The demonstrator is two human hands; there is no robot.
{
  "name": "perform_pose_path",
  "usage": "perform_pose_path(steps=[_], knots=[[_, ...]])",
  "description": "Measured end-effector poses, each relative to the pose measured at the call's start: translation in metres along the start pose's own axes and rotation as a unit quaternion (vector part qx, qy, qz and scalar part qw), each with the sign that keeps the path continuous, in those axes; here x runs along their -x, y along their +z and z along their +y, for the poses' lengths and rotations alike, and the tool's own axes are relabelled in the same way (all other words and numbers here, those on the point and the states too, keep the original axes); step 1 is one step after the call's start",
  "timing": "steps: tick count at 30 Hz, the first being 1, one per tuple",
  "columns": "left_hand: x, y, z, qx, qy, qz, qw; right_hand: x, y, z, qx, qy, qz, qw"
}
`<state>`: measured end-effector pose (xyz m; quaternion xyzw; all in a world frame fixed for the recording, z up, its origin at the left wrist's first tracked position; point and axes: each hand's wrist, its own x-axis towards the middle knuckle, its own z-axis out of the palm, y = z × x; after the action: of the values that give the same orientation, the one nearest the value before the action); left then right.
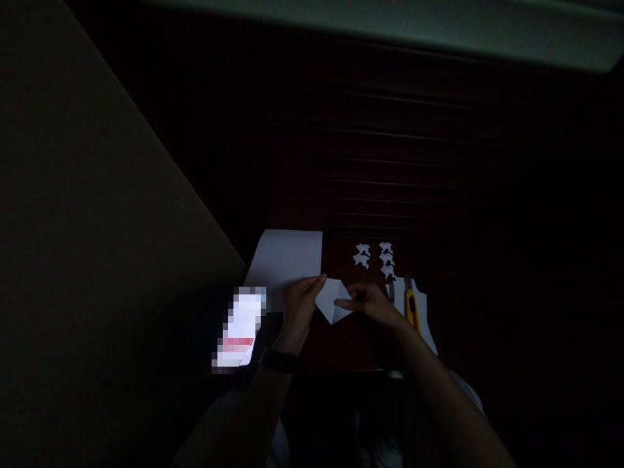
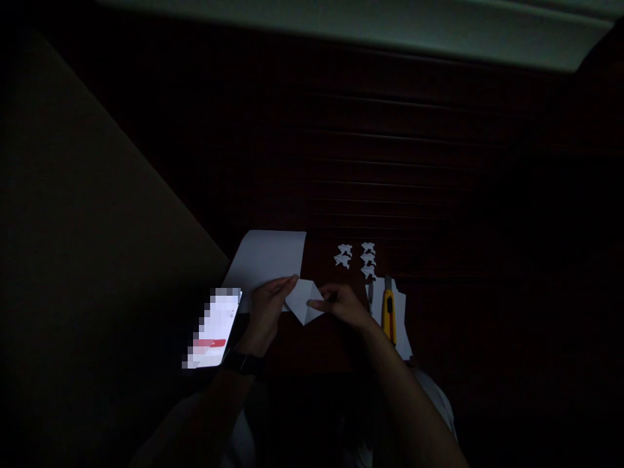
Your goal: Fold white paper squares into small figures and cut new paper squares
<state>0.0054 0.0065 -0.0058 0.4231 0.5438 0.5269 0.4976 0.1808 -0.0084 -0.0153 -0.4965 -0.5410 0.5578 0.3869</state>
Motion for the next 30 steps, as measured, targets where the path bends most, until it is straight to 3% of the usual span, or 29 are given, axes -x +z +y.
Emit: perform_pose_path(steps=[2,4,5,8,11,16,20,30], knots=[[0.005,-0.006,0.000,0.034,-0.002,0.013,0.999,0.004,-0.002,0.007,-0.013,0.011,0.024,1.000],[0.012,-0.011,-0.002,0.062,-0.015,-0.008,0.998,0.007,-0.004,0.014,-0.025,0.005,0.106,0.994],[0.017,-0.013,-0.003,0.068,-0.026,-0.037,0.997,0.009,-0.004,0.017,-0.037,-0.003,0.156,0.987],[0.032,-0.014,-0.010,0.034,-0.079,-0.138,0.987,0.015,-0.005,0.022,-0.046,-0.020,0.199,0.979],[0.047,-0.010,-0.017,0.016,-0.093,-0.169,0.981,0.029,-0.002,0.021,-0.047,-0.032,0.194,0.979],[0.065,-0.007,-0.019,0.033,-0.079,-0.157,0.984,0.058,0.012,0.021,-0.063,-0.054,0.184,0.980],[0.075,-0.008,-0.013,0.064,-0.076,-0.146,0.984,0.072,0.020,0.026,-0.147,-0.032,0.175,0.973],[0.086,-0.006,0.003,0.074,-0.084,-0.135,0.985,0.057,0.016,0.016,-0.124,-0.037,0.178,0.975]])
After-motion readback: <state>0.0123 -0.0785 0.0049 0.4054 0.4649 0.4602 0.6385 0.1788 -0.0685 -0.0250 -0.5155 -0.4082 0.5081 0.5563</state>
